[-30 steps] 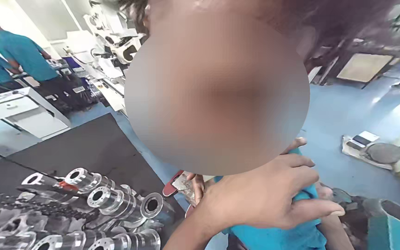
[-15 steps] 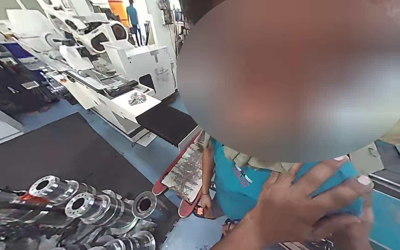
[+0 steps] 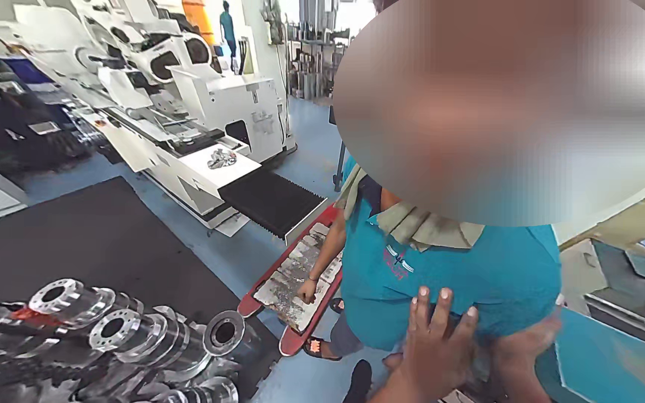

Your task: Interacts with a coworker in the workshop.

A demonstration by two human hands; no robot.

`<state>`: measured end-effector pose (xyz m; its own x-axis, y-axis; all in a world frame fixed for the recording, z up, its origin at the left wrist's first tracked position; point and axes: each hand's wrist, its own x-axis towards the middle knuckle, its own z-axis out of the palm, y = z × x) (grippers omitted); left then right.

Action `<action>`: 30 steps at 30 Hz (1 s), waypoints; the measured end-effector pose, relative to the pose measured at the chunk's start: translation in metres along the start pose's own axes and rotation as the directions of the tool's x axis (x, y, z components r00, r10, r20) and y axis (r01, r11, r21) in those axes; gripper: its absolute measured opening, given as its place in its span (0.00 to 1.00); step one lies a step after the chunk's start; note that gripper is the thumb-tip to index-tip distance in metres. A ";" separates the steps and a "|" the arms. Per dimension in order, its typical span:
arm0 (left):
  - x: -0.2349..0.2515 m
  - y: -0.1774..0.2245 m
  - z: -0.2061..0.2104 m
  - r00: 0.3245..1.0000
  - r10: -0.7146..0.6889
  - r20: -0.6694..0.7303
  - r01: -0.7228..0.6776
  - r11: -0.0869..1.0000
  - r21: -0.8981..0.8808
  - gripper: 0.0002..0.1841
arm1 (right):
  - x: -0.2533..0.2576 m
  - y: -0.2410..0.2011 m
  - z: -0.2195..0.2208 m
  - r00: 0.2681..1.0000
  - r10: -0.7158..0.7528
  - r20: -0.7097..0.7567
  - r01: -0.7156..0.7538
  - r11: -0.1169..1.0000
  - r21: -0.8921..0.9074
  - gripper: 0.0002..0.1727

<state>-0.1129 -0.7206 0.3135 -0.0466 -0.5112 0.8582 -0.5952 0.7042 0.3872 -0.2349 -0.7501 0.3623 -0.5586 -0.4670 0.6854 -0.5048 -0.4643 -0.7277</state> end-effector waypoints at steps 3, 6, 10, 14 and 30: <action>-0.036 0.007 0.003 0.987 -0.107 0.117 0.097 0.992 0.081 0.31 | 0.009 -0.037 0.014 0.992 0.123 -0.021 -0.121 0.989 0.085 0.22; -0.058 0.022 0.002 0.880 -0.349 0.322 0.374 0.927 -0.017 0.37 | 0.009 -0.047 0.016 0.967 0.255 -0.004 -0.251 0.955 0.162 0.26; -0.059 0.027 0.008 0.567 -0.524 0.635 0.657 0.753 0.035 0.50 | 0.007 -0.031 0.011 0.989 0.147 0.011 -0.148 0.987 0.056 0.26; -0.060 0.019 0.026 0.445 -0.494 0.747 0.708 0.705 0.045 0.49 | -0.002 -0.030 -0.005 0.991 0.061 0.120 -0.059 0.998 -0.026 0.26; -0.156 -0.110 -0.011 0.082 -0.388 0.918 0.567 0.776 0.277 0.34 | -0.022 0.010 0.008 0.981 0.187 -0.045 -0.179 0.973 0.149 0.30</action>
<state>-0.0316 -0.7132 0.1408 -0.5090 -0.7678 -0.3890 -0.7107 0.1199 0.6932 -0.2226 -0.7507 0.3400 -0.6721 -0.5114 0.5355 -0.2933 -0.4801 -0.8267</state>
